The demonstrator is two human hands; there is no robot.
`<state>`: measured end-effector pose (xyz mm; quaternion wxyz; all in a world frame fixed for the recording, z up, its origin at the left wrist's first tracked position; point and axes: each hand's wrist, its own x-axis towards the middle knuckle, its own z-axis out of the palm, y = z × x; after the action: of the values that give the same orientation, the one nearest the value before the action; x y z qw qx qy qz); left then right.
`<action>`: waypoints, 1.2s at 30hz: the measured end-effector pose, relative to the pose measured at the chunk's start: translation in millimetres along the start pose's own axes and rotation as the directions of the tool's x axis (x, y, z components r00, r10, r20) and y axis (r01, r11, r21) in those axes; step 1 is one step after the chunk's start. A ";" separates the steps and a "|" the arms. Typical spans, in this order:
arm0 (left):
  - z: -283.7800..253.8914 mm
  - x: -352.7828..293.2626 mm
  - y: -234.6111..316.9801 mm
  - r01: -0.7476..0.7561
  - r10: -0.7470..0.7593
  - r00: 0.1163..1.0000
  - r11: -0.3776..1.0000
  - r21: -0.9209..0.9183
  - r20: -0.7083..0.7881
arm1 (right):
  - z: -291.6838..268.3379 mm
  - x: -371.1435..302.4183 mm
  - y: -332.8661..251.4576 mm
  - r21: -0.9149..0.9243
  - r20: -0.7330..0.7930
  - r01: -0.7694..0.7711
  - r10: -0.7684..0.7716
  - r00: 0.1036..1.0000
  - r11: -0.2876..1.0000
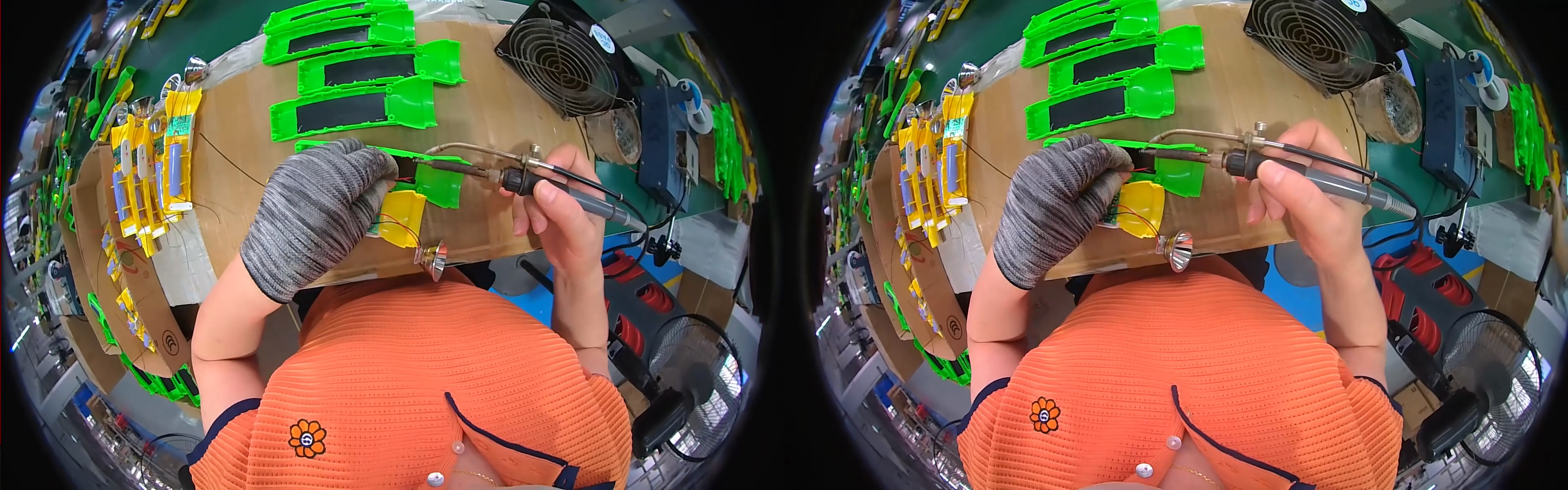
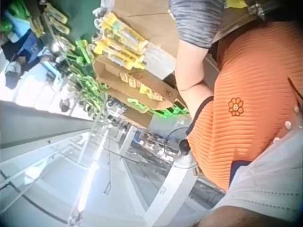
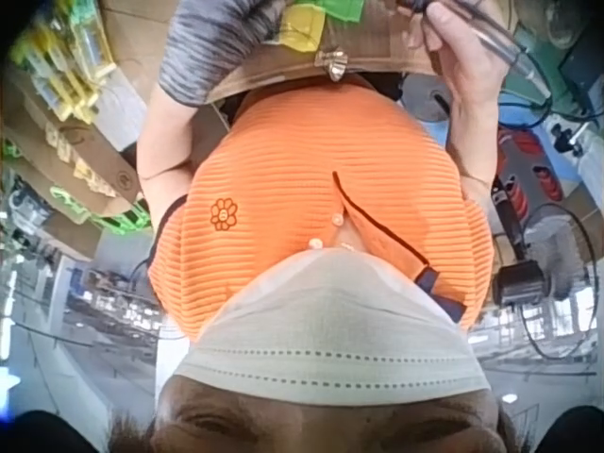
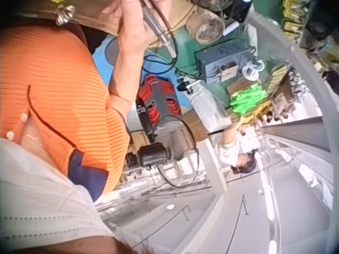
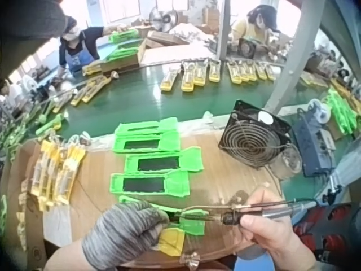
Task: Soldering small electronic components and wires onto circuit boards for handheld devices.
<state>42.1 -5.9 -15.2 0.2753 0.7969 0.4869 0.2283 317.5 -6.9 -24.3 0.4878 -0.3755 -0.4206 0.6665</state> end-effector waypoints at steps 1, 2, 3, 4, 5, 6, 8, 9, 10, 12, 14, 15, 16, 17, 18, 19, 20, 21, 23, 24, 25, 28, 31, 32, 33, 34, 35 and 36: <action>-0.3 1.3 1.1 0.006 -0.008 1.000 0.996 0.086 0.025 | -3.0 0.3 -3.4 -0.089 0.024 -0.042 0.044 0.999 0.995; -0.6 2.5 2.3 -0.004 -0.002 0.999 0.987 0.163 0.041 | -4.4 0.2 -5.4 -0.086 0.022 -0.045 0.047 0.999 0.995; -0.2 3.9 4.1 -0.002 -0.008 0.999 0.984 0.177 0.053 | -5.1 0.6 -6.7 -0.141 0.035 -0.073 0.079 0.996 0.987; -1.0 5.6 5.2 0.024 -0.036 0.997 0.982 0.187 0.062 | -5.5 1.0 -8.2 -0.169 0.055 -0.090 0.100 0.993 0.982; -1.4 7.5 6.1 0.011 -0.028 0.996 0.979 0.204 0.081 | -4.7 1.2 -8.0 -0.178 0.061 -0.103 0.116 0.991 0.979; -2.0 9.4 6.6 -0.002 -0.021 0.995 0.976 0.220 0.100 | -4.2 2.0 -8.5 -0.190 0.063 -0.099 0.113 0.992 0.977; -3.4 13.0 7.1 0.005 -0.031 0.993 0.978 0.210 0.117 | -3.3 4.3 -9.2 -0.260 0.114 -0.081 0.114 0.987 0.962; -4.1 14.3 7.1 0.021 -0.050 0.989 0.979 0.202 0.142 | -3.0 5.4 -10.1 -0.270 0.115 -0.082 0.116 0.987 0.959; -4.5 14.9 7.6 0.013 -0.041 0.990 0.979 0.203 0.137 | -2.8 6.6 -11.2 -0.301 0.119 -0.097 0.138 0.983 0.949; -4.9 15.6 8.2 0.049 -0.085 0.982 0.977 0.208 0.168 | -2.7 9.0 -13.7 -0.331 0.124 -0.110 0.159 0.980 0.937; -4.4 15.8 8.5 0.057 -0.096 0.980 0.975 0.215 0.173 | -2.3 11.5 -15.6 -0.350 0.125 -0.131 0.185 0.975 0.928; -4.1 15.8 8.5 0.049 -0.087 0.981 0.975 0.215 0.173 | -1.9 12.7 -16.1 -0.363 0.121 -0.131 0.186 0.975 0.923; -3.9 15.8 8.2 0.066 -0.108 0.977 0.973 0.221 0.183 | -1.4 14.0 -16.3 -0.378 0.125 -0.127 0.186 0.975 0.917; -3.8 16.0 7.7 0.046 -0.083 0.983 0.976 0.214 0.166 | -0.8 15.2 -16.2 -0.379 0.129 -0.125 0.187 0.974 0.917; -3.6 15.9 7.2 0.035 -0.069 0.985 0.977 0.209 0.157 | -0.1 16.3 -15.8 -0.392 0.129 -0.123 0.187 0.974 0.912; -3.6 15.9 6.7 0.028 -0.059 0.987 0.978 0.205 0.149 | 0.5 17.1 -15.5 -0.379 0.131 -0.124 0.186 0.974 0.917; -3.6 15.8 6.4 0.032 -0.065 0.986 0.978 0.206 0.155 | 1.1 17.8 -15.3 -0.354 0.135 -0.129 0.188 0.973 0.926; -3.9 15.8 6.2 0.037 -0.073 0.983 0.977 0.209 0.169 | 1.4 18.2 -15.4 -0.366 0.134 -0.127 0.187 0.973 0.922; -4.8 16.5 6.0 0.032 -0.066 0.985 0.978 0.205 0.162 | 1.8 19.0 -16.3 -0.392 0.128 -0.139 0.204 0.971 0.910; -5.2 17.0 6.1 0.030 -0.065 0.983 0.978 0.204 0.169 | 2.3 19.2 -16.5 -0.404 0.130 -0.136 0.204 0.970 0.905; -5.4 17.6 6.6 0.028 -0.062 0.985 0.980 0.199 0.163 | 2.7 19.3 -16.8 -0.402 0.127 -0.133 0.199 0.972 0.906; -5.6 19.7 8.1 0.019 -0.081 0.973 0.961 0.277 0.215 | 3.9 19.4 -16.8 -0.401 0.124 -0.128 0.193 0.973 0.907; -5.2 21.3 9.4 0.053 -0.119 0.966 0.960 0.276 0.228 | 2.4 18.0 -17.3 -0.404 0.121 -0.125 0.188 0.975 0.906; -5.5 21.6 9.7 0.072 -0.143 0.960 0.956 0.284 0.240 | 1.2 16.8 -17.5 -0.394 0.124 -0.123 0.185 0.975 0.911; -5.8 21.9 10.0 0.060 -0.128 0.964 0.959 0.278 0.234 | 0.2 14.4 -17.3 -0.407 0.119 -0.126 0.189 0.975 0.905; -6.3 22.1 10.5 0.055 -0.124 0.963 0.960 0.275 0.239 | -0.6 11.1 -16.8 -0.344 0.057 -0.128 0.157 0.986 0.930; -6.9 22.7 11.0 0.048 -0.112 0.967 0.961 0.271 0.227 | -2.0 9.2 -15.8 -0.280 -0.008 -0.124 0.127 0.992 0.952; -7.4 23.1 11.6 0.049 -0.118 0.964 0.960 0.275 0.237 | -4.0 9.6 -14.0 -0.186 0.038 -0.069 0.077 0.996 0.980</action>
<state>54.7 12.2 0.2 0.2343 0.8276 0.5079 0.0462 323.5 5.5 -13.6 0.4167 -0.4192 -0.4772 0.6503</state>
